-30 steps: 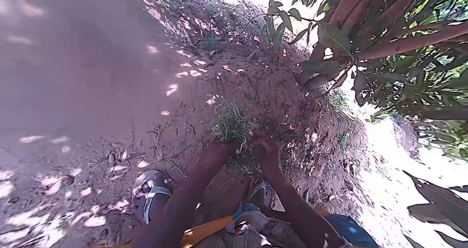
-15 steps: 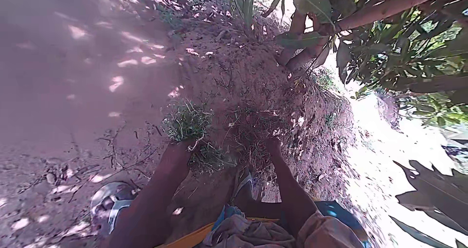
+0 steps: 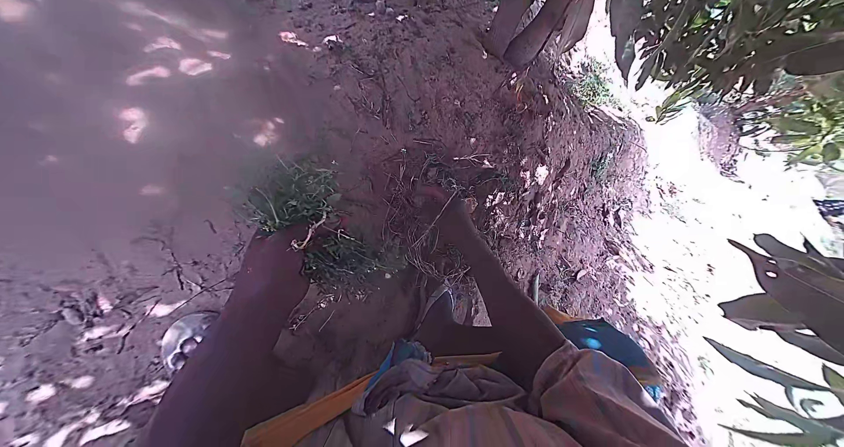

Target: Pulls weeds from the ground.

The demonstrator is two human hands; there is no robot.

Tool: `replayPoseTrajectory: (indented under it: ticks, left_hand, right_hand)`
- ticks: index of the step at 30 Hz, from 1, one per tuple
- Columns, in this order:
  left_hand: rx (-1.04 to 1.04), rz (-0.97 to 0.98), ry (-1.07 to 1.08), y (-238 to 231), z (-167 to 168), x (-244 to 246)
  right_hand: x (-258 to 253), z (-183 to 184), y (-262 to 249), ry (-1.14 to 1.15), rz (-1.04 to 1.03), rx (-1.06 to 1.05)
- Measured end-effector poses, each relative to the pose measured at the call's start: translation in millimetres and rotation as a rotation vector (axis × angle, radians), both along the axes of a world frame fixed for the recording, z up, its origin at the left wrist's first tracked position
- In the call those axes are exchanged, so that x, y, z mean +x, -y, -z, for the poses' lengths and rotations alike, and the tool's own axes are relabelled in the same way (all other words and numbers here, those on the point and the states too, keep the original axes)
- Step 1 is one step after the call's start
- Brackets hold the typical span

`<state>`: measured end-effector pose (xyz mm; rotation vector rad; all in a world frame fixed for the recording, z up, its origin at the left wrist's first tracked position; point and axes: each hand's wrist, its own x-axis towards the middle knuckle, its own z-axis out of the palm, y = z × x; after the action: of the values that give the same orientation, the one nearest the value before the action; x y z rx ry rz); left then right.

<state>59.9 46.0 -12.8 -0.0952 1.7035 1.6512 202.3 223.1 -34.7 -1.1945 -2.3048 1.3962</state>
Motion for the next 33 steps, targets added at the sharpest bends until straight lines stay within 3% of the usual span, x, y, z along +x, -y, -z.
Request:
replayPoseTrajectory:
  ticks: [3,5,9,13,16,19,24,27,31,33]
  left_hand:
    - [0.004,0.003,-0.016,3.3,-4.8,-1.3]
    - [-0.007,-0.006,-0.016,3.0,-13.8,0.5]
    - [0.006,0.002,-0.02,4.9,-11.0,-2.1]
    - [-0.031,0.01,-0.026,6.1,-14.0,-2.6]
    - [-0.032,-0.003,-0.012,5.1,-17.0,-3.2]
    - [-0.022,-0.006,-0.005,1.9,-22.9,-2.2]
    - [0.066,0.011,-0.017,3.9,4.2,-14.3]
    - [0.058,-0.005,-0.013,4.3,2.7,-15.2]
    - [0.103,0.002,-0.007,4.9,3.5,-14.5]
    - [0.103,0.003,-0.013,3.0,-4.8,-12.9]
  right_hand:
    - [9.1,-17.9,-34.2,-0.012,0.356,0.081]
    - [26.0,-25.1,-54.1,-0.145,0.612,0.228]
    - [62.9,-26.6,-83.0,-0.205,0.897,0.349]
    - [76.0,4.5,-67.7,0.11,1.038,0.159]
    - [75.4,4.2,-28.6,0.495,0.856,-0.225]
    - [103.2,58.3,-27.4,0.531,0.602,-0.46]
    - [91.6,69.2,-32.6,0.711,0.514,-0.388]
    - [86.7,73.6,-26.8,0.71,0.49,-0.394]
    - [68.6,74.1,-17.5,0.775,0.303,-0.202]
    - [67.6,76.9,-16.4,0.771,0.338,-0.145]
